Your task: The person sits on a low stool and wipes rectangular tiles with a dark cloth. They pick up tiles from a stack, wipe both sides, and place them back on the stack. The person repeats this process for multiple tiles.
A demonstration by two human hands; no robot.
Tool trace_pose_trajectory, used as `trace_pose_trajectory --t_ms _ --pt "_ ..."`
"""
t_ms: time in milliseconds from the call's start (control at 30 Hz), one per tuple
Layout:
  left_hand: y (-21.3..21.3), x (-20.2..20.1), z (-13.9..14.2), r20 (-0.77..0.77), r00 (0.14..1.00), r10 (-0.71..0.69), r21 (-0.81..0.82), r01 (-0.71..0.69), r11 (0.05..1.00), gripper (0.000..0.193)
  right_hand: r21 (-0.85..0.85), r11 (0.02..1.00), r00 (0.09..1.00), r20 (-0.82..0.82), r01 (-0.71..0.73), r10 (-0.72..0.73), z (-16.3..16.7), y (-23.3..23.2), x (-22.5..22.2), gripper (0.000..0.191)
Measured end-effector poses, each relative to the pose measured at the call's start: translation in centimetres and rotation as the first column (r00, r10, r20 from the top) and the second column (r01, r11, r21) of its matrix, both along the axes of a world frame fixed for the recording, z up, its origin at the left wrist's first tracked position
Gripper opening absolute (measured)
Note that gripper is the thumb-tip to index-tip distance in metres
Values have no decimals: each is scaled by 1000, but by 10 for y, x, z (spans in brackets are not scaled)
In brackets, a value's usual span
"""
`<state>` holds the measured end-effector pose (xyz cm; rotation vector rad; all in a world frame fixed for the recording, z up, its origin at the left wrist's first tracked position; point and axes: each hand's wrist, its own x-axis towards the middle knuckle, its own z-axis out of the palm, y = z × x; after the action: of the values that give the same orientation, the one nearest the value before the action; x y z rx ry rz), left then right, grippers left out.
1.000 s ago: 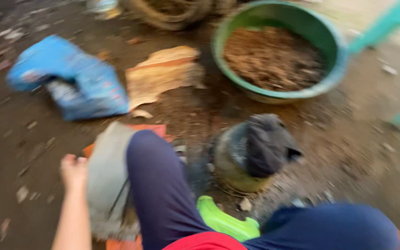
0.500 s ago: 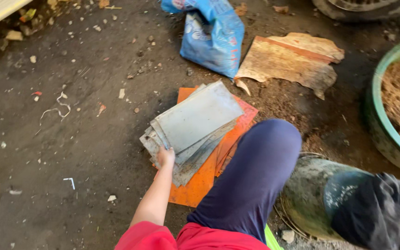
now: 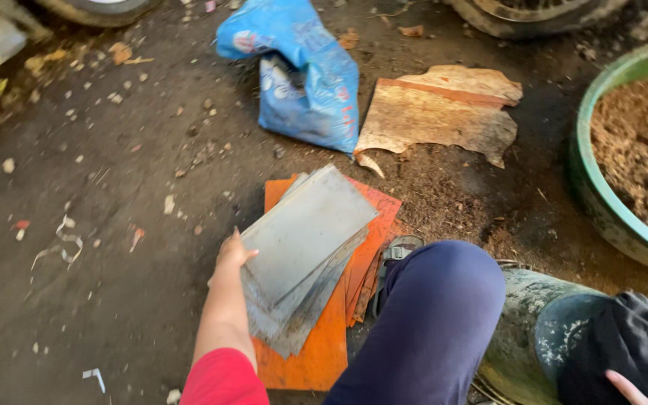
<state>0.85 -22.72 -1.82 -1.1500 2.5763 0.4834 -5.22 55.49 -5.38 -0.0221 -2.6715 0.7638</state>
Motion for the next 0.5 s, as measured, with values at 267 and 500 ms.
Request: trace_pose_trajectory --t_ms 267,500 --pt "-12 -9 -3 230 971 -66 -85 88 992 88 456 889 977 166 44 -133 -2 -5 5 117" --pt "-15 2 18 254 966 -43 17 40 999 86 390 913 916 313 118 -252 15 -23 -1 125"
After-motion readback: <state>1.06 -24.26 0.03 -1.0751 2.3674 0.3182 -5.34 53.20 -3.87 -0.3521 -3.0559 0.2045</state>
